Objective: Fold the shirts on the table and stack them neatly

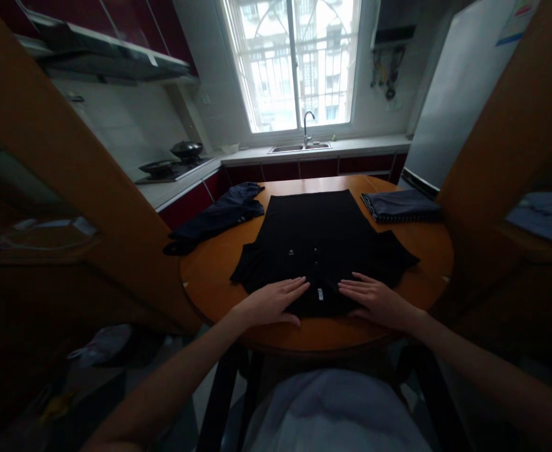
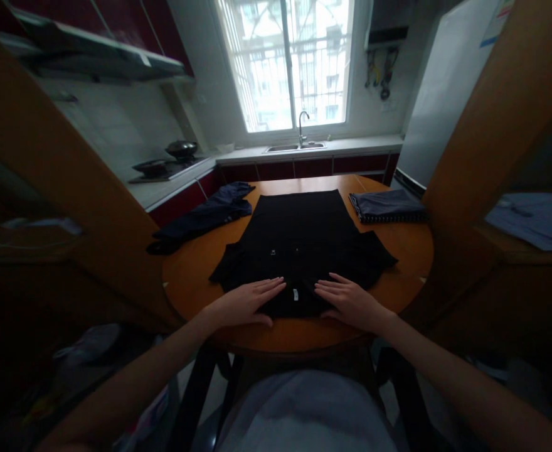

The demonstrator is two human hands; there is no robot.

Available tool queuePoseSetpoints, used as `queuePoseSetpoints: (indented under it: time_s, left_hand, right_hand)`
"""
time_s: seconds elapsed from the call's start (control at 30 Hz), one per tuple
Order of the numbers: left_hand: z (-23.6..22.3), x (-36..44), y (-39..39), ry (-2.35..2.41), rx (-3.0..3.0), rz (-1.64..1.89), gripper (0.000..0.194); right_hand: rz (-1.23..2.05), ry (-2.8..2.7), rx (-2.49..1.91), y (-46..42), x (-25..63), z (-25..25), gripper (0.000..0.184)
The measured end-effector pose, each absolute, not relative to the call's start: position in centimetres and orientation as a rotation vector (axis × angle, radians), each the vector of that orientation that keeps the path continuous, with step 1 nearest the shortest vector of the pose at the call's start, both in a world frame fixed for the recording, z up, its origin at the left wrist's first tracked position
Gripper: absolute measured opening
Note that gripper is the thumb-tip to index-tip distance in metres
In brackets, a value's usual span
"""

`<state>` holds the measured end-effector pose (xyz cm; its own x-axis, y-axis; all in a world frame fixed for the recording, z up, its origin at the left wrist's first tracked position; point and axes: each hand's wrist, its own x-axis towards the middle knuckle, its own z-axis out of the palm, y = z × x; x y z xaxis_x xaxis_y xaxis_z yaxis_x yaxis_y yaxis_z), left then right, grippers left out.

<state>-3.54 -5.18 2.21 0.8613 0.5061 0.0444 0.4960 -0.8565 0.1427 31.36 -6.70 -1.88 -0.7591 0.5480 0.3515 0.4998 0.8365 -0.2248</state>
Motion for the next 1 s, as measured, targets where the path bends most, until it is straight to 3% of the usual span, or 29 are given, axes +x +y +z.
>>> queuePoseSetpoints:
  time_s: [0.13,0.37,0.43,0.57,0.67,0.8,1.0]
  left_hand:
    - [1.7,-4.2,-5.3,0.801,2.959,0.282,0.055]
    - [1.1,-6.5,-8.7,0.846,2.709,0.428,0.055]
    - [1.9,-8.1,-8.0,0.959,2.586,0.580,0.049]
    - [3.6,-11.1,-1.7,1.505,2.210,1.030,0.037]
    - [4.0,-12.3,4.7,1.891,1.894,1.043,0.031]
    - [2.7,-13.0,9.6,2.045,1.776,1.068,0.028]
    - [0.1,-14.8,9.9,2.100,1.756,1.070,0.023]
  right_hand:
    - [0.041,-2.527,-0.698,-6.6,31.5,-1.7,0.050]
    - [0.275,-2.611,-0.715,-7.9,32.6,-0.7,0.052]
    - [0.332,-2.501,-0.741,-6.8,32.6,0.0,0.043]
    - [0.363,-2.270,-0.850,-1.7,29.6,2.3,0.034]
    - [0.416,-2.299,-0.820,3.2,24.6,3.9,0.032]
    - [0.454,-2.408,-0.829,8.1,17.9,4.0,0.029]
    - [0.351,-2.589,-0.840,8.4,13.3,0.1,0.053]
